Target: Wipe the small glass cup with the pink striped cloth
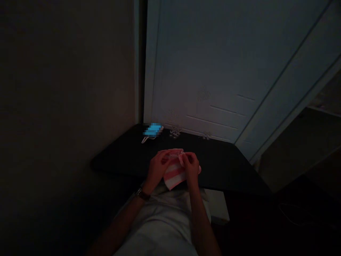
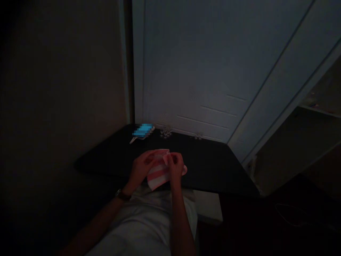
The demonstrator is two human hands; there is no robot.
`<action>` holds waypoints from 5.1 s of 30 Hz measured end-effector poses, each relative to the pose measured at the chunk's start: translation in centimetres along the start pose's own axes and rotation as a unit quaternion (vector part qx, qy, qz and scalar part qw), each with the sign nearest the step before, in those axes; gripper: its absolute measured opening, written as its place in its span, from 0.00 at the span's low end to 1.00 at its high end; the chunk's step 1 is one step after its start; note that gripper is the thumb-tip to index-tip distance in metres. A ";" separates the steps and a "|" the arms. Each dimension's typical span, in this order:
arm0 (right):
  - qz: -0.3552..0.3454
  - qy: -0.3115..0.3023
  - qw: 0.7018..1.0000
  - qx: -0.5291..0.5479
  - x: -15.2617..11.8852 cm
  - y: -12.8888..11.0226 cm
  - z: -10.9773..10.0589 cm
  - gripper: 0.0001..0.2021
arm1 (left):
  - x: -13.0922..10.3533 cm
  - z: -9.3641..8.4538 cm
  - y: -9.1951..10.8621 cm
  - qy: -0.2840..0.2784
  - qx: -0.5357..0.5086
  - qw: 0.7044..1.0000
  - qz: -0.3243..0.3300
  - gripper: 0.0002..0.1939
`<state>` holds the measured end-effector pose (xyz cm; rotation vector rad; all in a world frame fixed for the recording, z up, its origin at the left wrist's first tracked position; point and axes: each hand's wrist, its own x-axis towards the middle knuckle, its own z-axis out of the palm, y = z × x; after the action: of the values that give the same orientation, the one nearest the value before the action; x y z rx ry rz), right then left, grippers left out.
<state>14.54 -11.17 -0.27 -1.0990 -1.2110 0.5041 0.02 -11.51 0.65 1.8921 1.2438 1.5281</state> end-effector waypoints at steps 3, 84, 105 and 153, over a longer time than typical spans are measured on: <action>0.003 0.002 1.000 -0.001 0.1 0.5 0.0 0.10 | 0.0 0.1 -0.3 -0.008 -0.005 1.000 -0.005 0.17; 0.047 0.027 0.998 0.029 -0.1 -0.6 -0.3 0.11 | -0.2 -0.1 0.6 -0.017 0.007 1.000 -0.017 0.17; 0.035 -0.019 0.999 0.024 0.1 0.2 -0.2 0.11 | -0.2 -0.1 0.4 0.040 -0.043 0.997 -0.041 0.13; -0.030 -0.202 0.979 -0.011 -0.7 -1.3 0.7 0.06 | 0.0 -0.1 0.1 -0.033 0.046 0.998 -0.024 0.04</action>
<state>13.36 -12.05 0.53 -1.0027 -1.6010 0.6916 -0.02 -11.56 0.70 1.9404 1.3414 1.3946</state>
